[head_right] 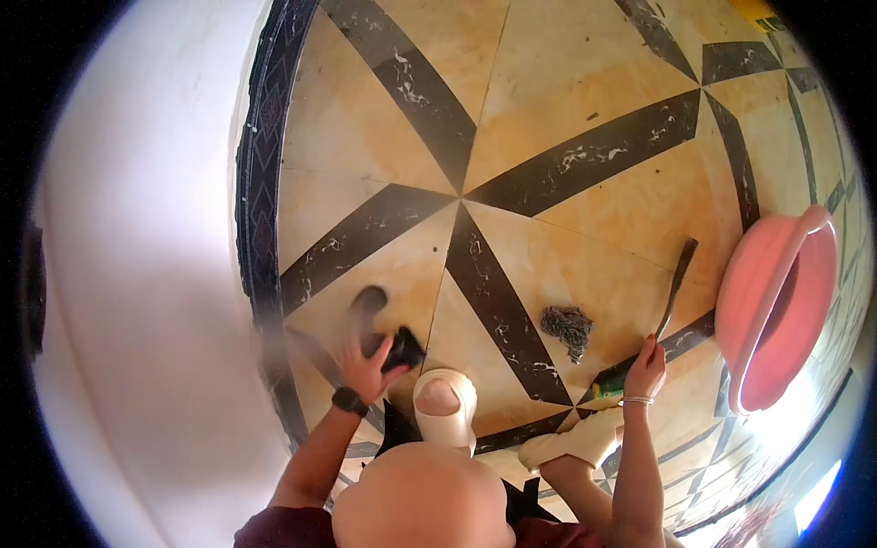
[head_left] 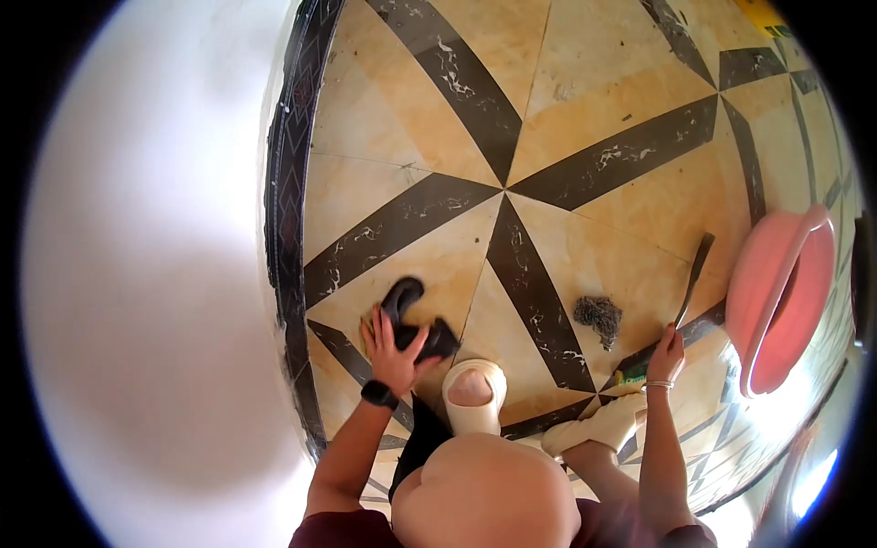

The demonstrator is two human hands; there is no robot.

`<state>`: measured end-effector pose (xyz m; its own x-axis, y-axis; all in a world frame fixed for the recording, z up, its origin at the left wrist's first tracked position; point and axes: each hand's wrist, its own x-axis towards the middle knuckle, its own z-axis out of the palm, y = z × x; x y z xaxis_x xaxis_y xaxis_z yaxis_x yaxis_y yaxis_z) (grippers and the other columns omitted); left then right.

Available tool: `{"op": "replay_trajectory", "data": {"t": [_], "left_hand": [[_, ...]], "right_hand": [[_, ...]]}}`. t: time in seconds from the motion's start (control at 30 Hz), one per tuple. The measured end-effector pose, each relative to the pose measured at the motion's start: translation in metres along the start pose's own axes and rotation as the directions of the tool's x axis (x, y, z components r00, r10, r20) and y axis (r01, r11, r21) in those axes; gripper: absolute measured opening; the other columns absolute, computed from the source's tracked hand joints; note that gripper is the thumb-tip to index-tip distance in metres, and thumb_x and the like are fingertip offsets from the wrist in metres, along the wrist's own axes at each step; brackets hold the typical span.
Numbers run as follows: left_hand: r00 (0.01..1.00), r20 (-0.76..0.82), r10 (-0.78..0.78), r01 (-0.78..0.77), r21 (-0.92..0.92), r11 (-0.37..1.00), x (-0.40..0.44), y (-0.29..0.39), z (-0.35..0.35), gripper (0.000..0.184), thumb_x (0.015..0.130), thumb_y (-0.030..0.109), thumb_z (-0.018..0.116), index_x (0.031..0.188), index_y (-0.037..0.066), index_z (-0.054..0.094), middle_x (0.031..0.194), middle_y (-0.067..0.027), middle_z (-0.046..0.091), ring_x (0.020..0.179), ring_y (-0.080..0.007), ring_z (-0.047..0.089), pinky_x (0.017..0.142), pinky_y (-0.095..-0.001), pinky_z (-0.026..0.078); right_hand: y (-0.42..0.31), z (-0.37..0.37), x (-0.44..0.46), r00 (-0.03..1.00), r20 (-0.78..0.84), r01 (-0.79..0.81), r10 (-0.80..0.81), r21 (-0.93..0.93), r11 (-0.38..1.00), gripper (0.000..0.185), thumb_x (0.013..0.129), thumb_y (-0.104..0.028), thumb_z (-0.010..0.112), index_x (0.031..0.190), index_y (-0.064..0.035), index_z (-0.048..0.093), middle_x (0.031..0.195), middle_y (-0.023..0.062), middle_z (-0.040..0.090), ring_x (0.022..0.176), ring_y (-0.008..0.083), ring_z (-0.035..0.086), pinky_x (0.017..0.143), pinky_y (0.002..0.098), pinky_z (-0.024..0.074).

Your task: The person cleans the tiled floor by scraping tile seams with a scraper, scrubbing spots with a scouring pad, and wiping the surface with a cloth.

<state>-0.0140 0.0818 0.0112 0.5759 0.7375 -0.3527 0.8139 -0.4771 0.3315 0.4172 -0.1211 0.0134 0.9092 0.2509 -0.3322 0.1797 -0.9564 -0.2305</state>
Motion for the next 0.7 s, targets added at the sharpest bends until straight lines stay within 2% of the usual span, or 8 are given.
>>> {"op": "replay_trajectory", "data": {"t": [0.03, 0.13, 0.23, 0.37, 0.4, 0.47, 0.57, 0.7], "left_hand": [[0.992, -0.115, 0.045, -0.047, -0.007, 0.999, 0.032, 0.005, -0.011, 0.061, 0.065, 0.050, 0.071, 0.118, 0.026, 0.056, 0.138, -0.0289, 0.023, 0.126, -0.0505, 0.023, 0.097, -0.0676, 0.018], [0.915, -0.382, 0.132, -0.117, 0.062, 0.991, 0.149, 0.024, -0.042, 0.061, 0.062, 0.052, 0.072, 0.115, 0.025, 0.059, 0.135, -0.0283, 0.031, 0.124, -0.0480, 0.029, 0.095, -0.0657, 0.022], [0.779, -0.561, 0.280, -0.289, 0.074, 0.954, 0.277, 0.038, -0.068, 0.046, 0.076, 0.041, 0.065, 0.111, 0.012, 0.057, 0.124, -0.0193, 0.047, 0.118, -0.0372, 0.043, 0.099, -0.0551, 0.030], [0.653, -0.746, 0.130, -0.290, -0.088, 0.953, 0.435, 0.028, -0.123, 0.030, 0.074, 0.025, 0.069, 0.095, 0.008, 0.058, 0.100, -0.0158, 0.060, 0.095, -0.0341, 0.056, 0.078, -0.0433, 0.046], [0.649, -0.750, -0.129, -0.225, -0.351, 0.909, 0.452, 0.035, -0.143, 0.031, 0.070, 0.024, 0.072, 0.090, 0.005, 0.059, 0.089, -0.0179, 0.063, 0.087, -0.0362, 0.059, 0.074, -0.0436, 0.046], [0.484, -0.836, -0.259, -0.335, -0.450, 0.828, 0.425, 0.066, -0.188, 0.040, 0.068, 0.026, 0.075, 0.094, 0.002, 0.059, 0.086, -0.0183, 0.064, 0.080, -0.0334, 0.062, 0.071, -0.0389, 0.047], [0.542, -0.839, -0.047, -0.481, -0.355, 0.801, 0.354, 0.083, -0.184, 0.041, 0.073, 0.022, 0.074, 0.103, 0.000, 0.058, 0.089, -0.0163, 0.064, 0.080, -0.0260, 0.062, 0.073, -0.0330, 0.048], [0.793, -0.487, 0.367, -0.478, -0.121, 0.870, 0.207, 0.089, -0.109, 0.030, 0.075, 0.008, 0.067, 0.103, 0.003, 0.059, 0.111, -0.0186, 0.057, 0.103, -0.0334, 0.055, 0.086, -0.0388, 0.045]], "right_hand": [[-0.002, 0.001, -0.001, 0.999, 0.014, -0.039, 0.039, -0.002, 0.999, 0.036, 0.091, -0.038, 0.048, 0.088, -0.0034, 0.058, 0.077, 0.0185, 0.055, 0.071, 0.0295, 0.055, 0.060, 0.0407, 0.0409], [-0.044, 0.000, -0.024, 0.774, -0.336, 0.449, -0.537, -0.308, 0.839, 0.030, 0.085, -0.030, 0.058, 0.105, -0.0074, 0.058, 0.113, 0.0213, 0.049, 0.099, 0.0328, 0.049, 0.078, 0.0434, 0.0424], [-0.097, 0.004, -0.062, 0.817, -0.014, 0.575, -0.576, -0.030, 0.817, 0.045, 0.074, -0.015, 0.069, 0.116, -0.0108, 0.055, 0.130, 0.0198, 0.035, 0.112, 0.0376, 0.039, 0.090, 0.0484, 0.0379], [-0.111, 0.031, -0.045, 0.496, 0.222, 0.858, -0.839, 0.024, 0.513, 0.048, 0.071, -0.011, 0.070, 0.117, -0.0100, 0.054, 0.121, 0.0186, 0.043, 0.105, 0.0374, 0.045, 0.087, 0.0440, 0.0418], [-0.111, 0.027, -0.035, 0.559, 0.158, 0.819, -0.814, 0.049, 0.572, 0.047, 0.072, -0.011, 0.070, 0.117, -0.0088, 0.054, 0.117, 0.0184, 0.045, 0.102, 0.0369, 0.046, 0.085, 0.0428, 0.0425], [-0.104, 0.009, -0.026, 0.679, 0.059, 0.723, -0.732, 0.116, 0.681, 0.045, 0.073, -0.012, 0.069, 0.115, -0.0065, 0.054, 0.110, 0.0181, 0.049, 0.097, 0.0360, 0.049, 0.083, 0.0405, 0.0440], [-0.087, -0.029, -0.016, 0.893, -0.266, 0.423, -0.363, 0.224, 0.878, 0.045, 0.073, -0.017, 0.071, 0.111, -0.0006, 0.054, 0.101, 0.0185, 0.053, 0.093, 0.0356, 0.050, 0.084, 0.0438, 0.0419], [-0.023, -0.035, -0.011, 0.983, -0.135, 0.132, -0.122, 0.067, 0.989, 0.054, 0.059, -0.033, 0.081, 0.094, -0.0011, 0.055, 0.101, 0.0206, 0.052, 0.099, 0.0356, 0.047, 0.084, 0.0427, 0.0408]]}}
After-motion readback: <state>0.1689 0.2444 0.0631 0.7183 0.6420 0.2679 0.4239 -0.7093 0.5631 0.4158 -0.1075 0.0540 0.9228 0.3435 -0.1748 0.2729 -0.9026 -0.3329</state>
